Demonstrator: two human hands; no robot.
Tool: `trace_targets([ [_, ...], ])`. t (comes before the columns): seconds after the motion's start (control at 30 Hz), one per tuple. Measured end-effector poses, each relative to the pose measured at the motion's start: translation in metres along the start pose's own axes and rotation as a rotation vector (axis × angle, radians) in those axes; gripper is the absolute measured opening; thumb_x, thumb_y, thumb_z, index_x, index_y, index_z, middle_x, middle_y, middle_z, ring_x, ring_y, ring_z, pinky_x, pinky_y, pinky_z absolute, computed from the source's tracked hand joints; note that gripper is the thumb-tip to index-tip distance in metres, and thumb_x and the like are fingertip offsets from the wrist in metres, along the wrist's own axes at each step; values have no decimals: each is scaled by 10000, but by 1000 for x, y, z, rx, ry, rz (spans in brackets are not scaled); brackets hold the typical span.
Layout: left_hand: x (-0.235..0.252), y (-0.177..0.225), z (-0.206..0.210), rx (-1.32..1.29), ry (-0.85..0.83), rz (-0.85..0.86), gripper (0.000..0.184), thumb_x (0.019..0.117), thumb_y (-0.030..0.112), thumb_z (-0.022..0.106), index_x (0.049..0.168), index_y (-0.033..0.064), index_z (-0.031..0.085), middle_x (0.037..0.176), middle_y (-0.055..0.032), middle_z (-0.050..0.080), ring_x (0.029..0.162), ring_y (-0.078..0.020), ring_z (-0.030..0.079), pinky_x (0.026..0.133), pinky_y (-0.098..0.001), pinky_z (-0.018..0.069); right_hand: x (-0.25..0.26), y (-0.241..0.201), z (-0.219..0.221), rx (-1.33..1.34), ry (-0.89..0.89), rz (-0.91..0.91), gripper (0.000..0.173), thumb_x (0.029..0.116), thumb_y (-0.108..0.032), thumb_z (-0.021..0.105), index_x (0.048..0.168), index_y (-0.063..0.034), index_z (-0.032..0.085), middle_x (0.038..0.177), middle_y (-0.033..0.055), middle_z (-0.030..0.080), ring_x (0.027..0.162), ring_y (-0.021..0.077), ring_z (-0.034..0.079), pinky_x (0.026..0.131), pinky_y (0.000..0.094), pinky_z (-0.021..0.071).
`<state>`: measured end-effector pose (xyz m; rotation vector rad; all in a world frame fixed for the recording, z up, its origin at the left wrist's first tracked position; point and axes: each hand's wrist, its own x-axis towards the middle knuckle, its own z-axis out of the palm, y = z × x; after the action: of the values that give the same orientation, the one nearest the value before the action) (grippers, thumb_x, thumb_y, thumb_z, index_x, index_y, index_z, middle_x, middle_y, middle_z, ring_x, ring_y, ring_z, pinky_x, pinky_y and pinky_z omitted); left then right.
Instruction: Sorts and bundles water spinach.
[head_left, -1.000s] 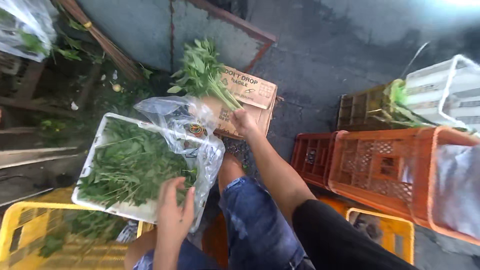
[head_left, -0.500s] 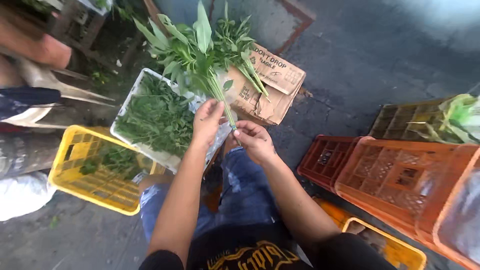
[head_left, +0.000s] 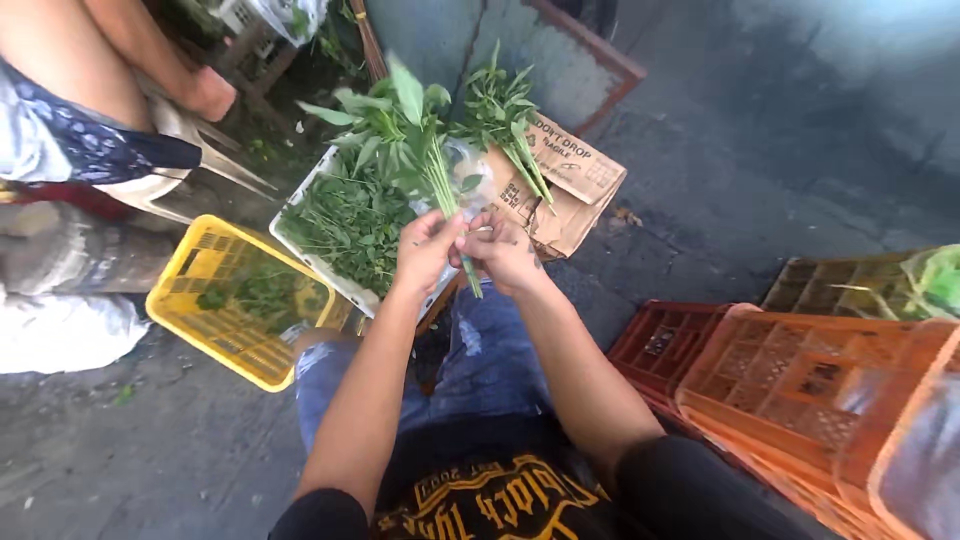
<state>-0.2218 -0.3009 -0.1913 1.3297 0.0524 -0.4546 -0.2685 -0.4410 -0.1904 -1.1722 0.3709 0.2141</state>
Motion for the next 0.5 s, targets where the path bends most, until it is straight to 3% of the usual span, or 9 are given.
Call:
trace_targets([
  [0.07,-5,3,-1,-1,19,3,178,1021,136,636,1118,-6,681,904,-109,708,655,-132,640,574,-266,559,-4,-2,4,5,-28,-13,256,974,-46,676,1159,-47,500,853,155,716,697,246,732,642,374,637],
  [0.17,-11,7,-2,17,49,26,177,1014,130,646,1118,-5,695,952,-116,725,734,-155,683,631,-291,590,-14,1,0,0,-104,-5,260,1049,-188,597,1260,-64,513,954,185,723,772,280,745,701,416,645],
  [0.27,-14,6,-4,8,57,37,180,1008,118,651,1122,-17,687,964,-128,731,830,-190,714,713,-339,617,-21,10,-4,-35,-151,-15,365,962,-71,679,1273,-40,490,950,191,730,795,294,744,725,423,639],
  [0.33,-18,1,-2,5,47,34,179,1011,133,653,1109,-11,691,945,-123,726,781,-172,700,663,-311,605,-20,11,-3,-44,-115,-22,350,921,-3,707,1210,-16,511,874,173,724,742,276,738,687,406,639],
  [0.43,-28,-2,2,36,50,-7,187,1027,186,634,1114,29,688,922,-87,704,651,-126,639,557,-266,559,-14,4,-3,-12,-106,-19,264,950,-16,693,1140,-14,510,842,169,725,677,257,737,617,376,642],
  [0.5,-32,-1,0,56,71,-19,171,1024,202,637,1086,52,691,911,-61,697,662,-113,634,575,-262,556,-15,3,-4,-12,-140,-13,214,995,-59,652,1145,-27,504,874,177,727,689,256,739,624,363,639],
])
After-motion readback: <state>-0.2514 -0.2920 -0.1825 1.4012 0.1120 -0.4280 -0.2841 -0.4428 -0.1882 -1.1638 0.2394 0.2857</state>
